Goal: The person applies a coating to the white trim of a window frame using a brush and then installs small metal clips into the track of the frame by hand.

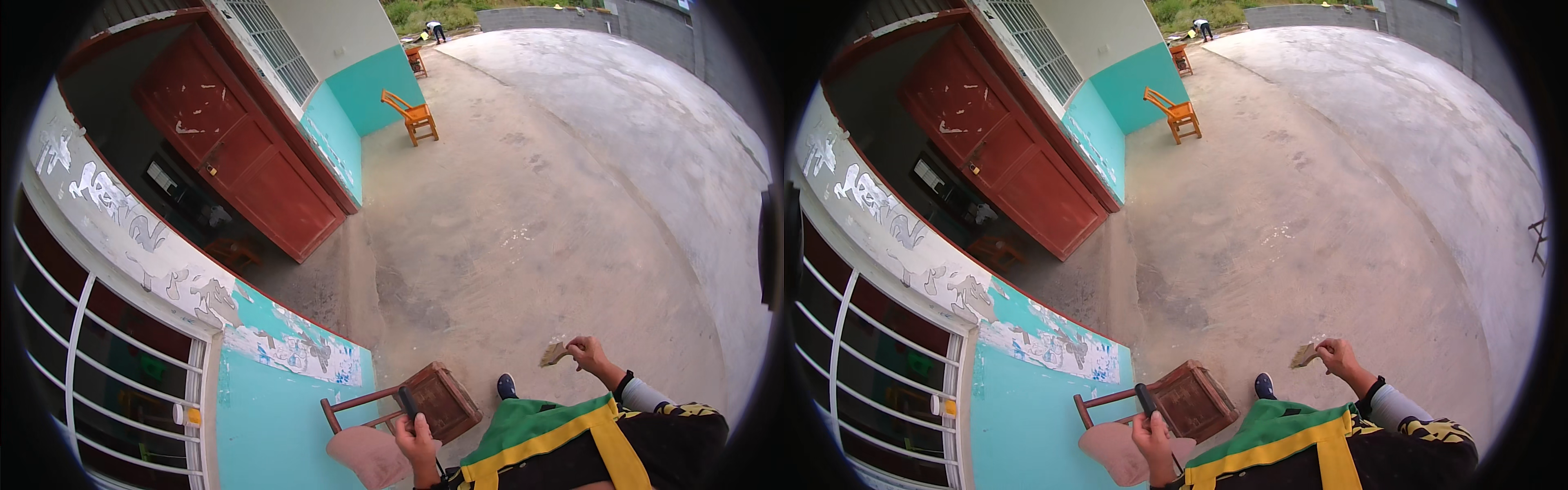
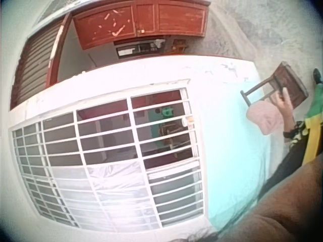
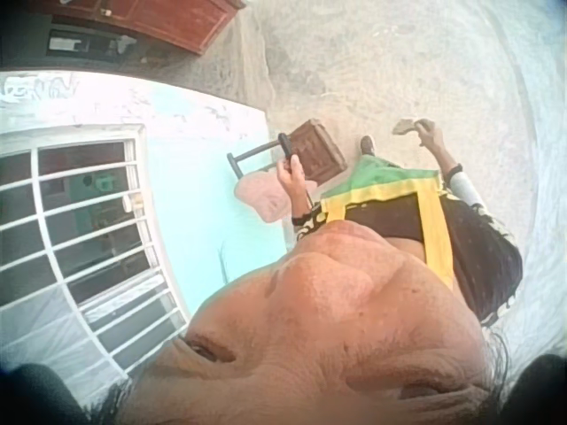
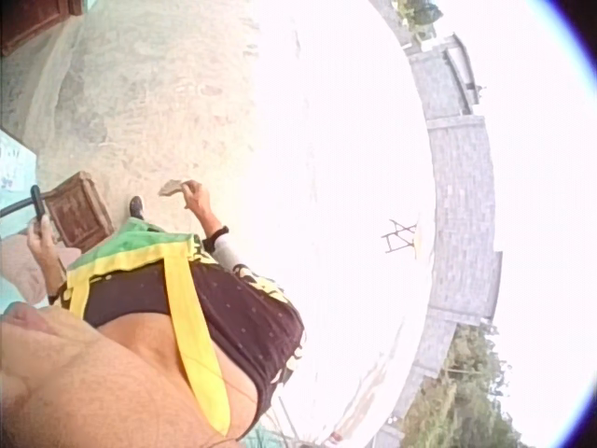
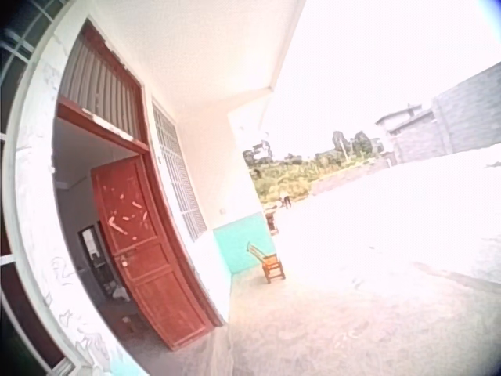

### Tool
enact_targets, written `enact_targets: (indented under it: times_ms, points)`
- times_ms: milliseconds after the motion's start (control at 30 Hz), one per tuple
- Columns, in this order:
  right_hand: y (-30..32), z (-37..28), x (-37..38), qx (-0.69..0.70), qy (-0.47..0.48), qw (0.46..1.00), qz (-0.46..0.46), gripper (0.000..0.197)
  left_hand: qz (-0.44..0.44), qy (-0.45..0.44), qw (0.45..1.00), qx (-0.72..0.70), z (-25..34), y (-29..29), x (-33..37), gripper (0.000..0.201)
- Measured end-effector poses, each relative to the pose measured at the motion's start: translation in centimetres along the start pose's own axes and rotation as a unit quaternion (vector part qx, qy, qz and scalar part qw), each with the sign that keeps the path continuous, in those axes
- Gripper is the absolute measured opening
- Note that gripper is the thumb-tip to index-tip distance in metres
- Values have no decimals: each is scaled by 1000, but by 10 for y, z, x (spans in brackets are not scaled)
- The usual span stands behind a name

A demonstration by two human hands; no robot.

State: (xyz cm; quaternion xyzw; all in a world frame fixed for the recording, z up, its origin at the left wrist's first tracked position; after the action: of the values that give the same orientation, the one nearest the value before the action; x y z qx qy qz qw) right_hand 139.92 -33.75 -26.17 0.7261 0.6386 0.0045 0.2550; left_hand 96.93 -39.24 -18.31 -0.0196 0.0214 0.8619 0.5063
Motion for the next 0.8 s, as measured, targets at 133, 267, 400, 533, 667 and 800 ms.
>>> enact_targets:
  times_ms: [133,267,400,533,667,800]
  points:
    - [-15,-42,70,11,49,999,-2,27,28,-1,999,20,0,-20,45,19]
    - [-57,-80,150,-27,58,996,-58,26,83,-34,995,51,-10,-21,114,20]
    - [-91,-128,218,-134,139,973,-122,21,106,-27,991,81,6,-33,169,20]
    - [-111,-170,282,-136,205,963,-112,20,125,-27,987,98,7,-41,221,21]
    - [-119,-196,338,-116,149,978,-84,22,116,-22,987,104,18,-61,274,22]
    - [-125,-200,399,-107,124,983,-81,23,121,-30,984,125,23,-85,333,22]
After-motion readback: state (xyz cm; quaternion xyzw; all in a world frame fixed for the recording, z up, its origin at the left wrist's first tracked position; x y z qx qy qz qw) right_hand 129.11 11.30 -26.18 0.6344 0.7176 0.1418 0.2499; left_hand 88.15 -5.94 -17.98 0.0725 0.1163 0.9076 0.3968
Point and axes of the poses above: each hand's wrist, its own x-axis towards the middle knuckle, its own y-axis out of the back of the hand, z = x × y, the point moved 1 cm from there along x, towards the middle knuckle
